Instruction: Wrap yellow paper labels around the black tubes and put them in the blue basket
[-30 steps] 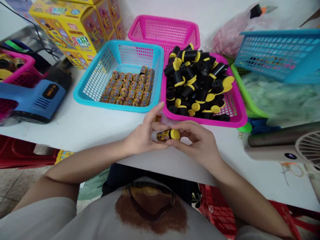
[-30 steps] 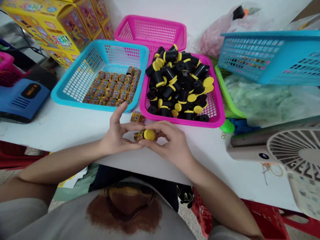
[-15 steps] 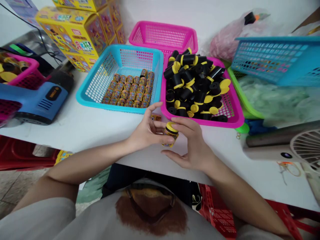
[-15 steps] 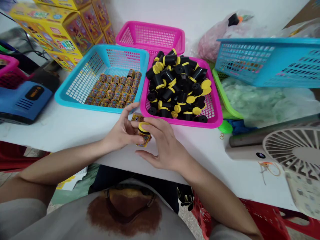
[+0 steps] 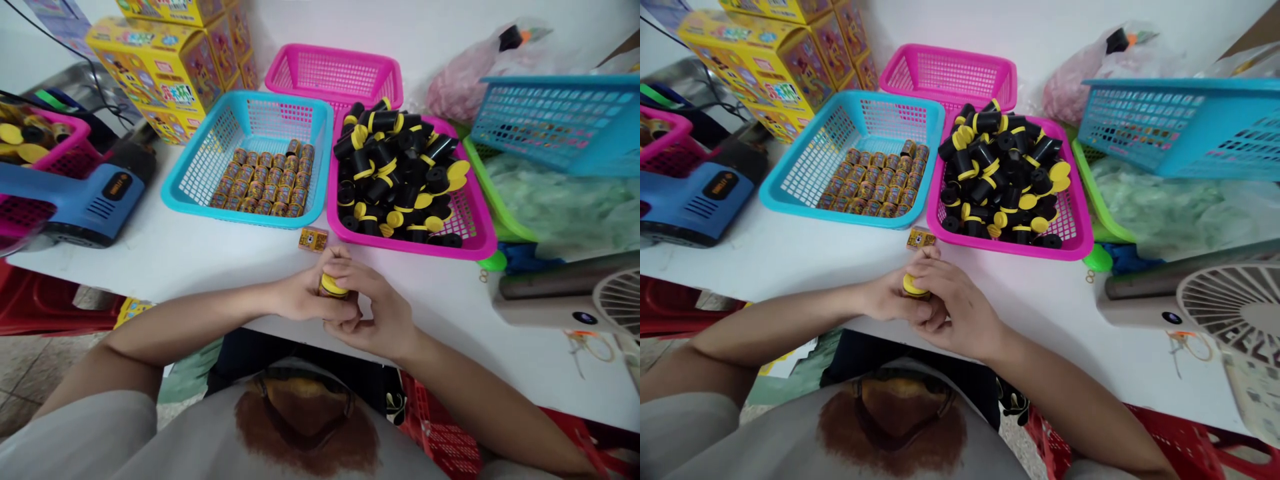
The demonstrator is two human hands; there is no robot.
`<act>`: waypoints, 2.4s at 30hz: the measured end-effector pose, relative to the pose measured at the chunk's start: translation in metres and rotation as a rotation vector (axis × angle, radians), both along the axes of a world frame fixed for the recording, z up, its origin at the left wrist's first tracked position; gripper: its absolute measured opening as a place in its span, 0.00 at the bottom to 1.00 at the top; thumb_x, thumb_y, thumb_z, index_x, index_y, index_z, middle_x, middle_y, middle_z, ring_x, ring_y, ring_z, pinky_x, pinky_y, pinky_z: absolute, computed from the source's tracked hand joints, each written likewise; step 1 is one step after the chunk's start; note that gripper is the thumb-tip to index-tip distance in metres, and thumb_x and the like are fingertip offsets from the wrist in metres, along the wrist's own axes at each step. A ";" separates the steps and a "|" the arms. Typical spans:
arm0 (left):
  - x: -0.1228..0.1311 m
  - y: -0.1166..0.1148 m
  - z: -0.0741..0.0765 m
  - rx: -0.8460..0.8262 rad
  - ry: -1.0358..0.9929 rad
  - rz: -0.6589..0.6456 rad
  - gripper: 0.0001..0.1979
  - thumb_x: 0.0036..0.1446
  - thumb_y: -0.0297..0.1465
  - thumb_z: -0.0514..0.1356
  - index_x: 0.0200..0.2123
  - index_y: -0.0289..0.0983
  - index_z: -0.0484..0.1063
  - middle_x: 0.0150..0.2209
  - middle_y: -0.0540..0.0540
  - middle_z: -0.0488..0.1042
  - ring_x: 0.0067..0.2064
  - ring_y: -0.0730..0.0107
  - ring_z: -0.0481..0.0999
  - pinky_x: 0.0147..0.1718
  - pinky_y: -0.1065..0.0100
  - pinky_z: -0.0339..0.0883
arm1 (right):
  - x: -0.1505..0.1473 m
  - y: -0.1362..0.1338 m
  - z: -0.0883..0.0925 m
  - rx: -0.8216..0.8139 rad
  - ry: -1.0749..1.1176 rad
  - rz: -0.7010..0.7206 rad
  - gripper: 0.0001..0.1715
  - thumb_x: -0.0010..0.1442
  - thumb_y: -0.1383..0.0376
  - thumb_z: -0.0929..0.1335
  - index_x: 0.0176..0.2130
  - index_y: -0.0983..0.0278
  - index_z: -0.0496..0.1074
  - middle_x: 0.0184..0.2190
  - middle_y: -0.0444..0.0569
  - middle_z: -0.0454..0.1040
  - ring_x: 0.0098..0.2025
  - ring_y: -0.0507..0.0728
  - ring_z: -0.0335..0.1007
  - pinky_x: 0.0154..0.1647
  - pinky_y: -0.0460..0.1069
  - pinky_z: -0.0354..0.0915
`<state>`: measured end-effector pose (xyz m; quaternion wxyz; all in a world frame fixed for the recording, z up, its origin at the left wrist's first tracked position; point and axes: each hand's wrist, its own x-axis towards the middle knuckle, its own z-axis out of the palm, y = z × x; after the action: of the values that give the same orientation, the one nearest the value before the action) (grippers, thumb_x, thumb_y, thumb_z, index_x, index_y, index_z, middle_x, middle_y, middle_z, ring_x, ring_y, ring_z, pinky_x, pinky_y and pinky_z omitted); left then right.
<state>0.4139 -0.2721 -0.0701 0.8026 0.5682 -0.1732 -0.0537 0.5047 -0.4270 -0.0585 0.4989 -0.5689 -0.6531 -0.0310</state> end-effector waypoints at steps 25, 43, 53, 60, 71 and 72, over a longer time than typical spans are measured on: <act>0.000 -0.001 -0.014 0.037 -0.183 0.182 0.28 0.63 0.29 0.67 0.52 0.45 0.48 0.34 0.58 0.70 0.27 0.79 0.75 0.25 0.77 0.68 | 0.013 -0.004 -0.003 0.119 -0.423 0.004 0.22 0.73 0.68 0.64 0.64 0.70 0.67 0.50 0.59 0.80 0.58 0.63 0.76 0.56 0.61 0.81; -0.001 0.006 -0.008 0.261 -0.211 0.324 0.34 0.59 0.33 0.69 0.56 0.44 0.48 0.36 0.58 0.59 0.24 0.85 0.63 0.22 0.78 0.58 | 0.018 -0.008 -0.003 0.131 -0.607 -0.155 0.13 0.72 0.67 0.67 0.55 0.60 0.73 0.51 0.51 0.80 0.58 0.60 0.73 0.69 0.67 0.70; -0.019 0.003 0.026 0.548 -0.324 0.631 0.24 0.61 0.35 0.69 0.50 0.43 0.56 0.43 0.48 0.72 0.42 0.71 0.77 0.39 0.69 0.73 | 0.021 -0.004 0.004 0.198 -0.642 -0.243 0.19 0.68 0.67 0.72 0.57 0.66 0.71 0.47 0.54 0.75 0.56 0.62 0.72 0.64 0.64 0.74; 0.024 0.110 0.113 1.125 -0.121 0.875 0.12 0.58 0.35 0.71 0.43 0.37 0.80 0.37 0.49 0.81 0.37 0.70 0.79 0.41 0.68 0.71 | 0.081 -0.014 0.007 0.153 -0.702 -0.730 0.35 0.61 0.54 0.77 0.64 0.53 0.68 0.58 0.56 0.71 0.60 0.70 0.66 0.63 0.69 0.68; 0.154 0.218 0.061 1.603 0.428 0.833 0.15 0.63 0.30 0.62 0.49 0.29 0.81 0.38 0.40 0.81 0.52 0.50 0.79 0.57 0.53 0.70 | 0.108 -0.013 -0.003 -0.087 -0.421 -0.879 0.12 0.66 0.60 0.68 0.47 0.58 0.80 0.53 0.58 0.75 0.59 0.73 0.69 0.61 0.72 0.70; 0.154 0.218 0.060 1.617 0.416 0.813 0.16 0.63 0.30 0.61 0.50 0.30 0.81 0.37 0.41 0.80 0.52 0.49 0.79 0.57 0.53 0.70 | 0.107 -0.013 -0.003 -0.092 -0.410 -0.879 0.12 0.66 0.60 0.68 0.46 0.58 0.80 0.52 0.57 0.75 0.58 0.73 0.69 0.60 0.72 0.70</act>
<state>0.5680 -0.0539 -0.0105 0.1345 0.9511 0.2769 0.0264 0.6118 -0.4396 -0.0615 0.2740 -0.7944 -0.4366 -0.3213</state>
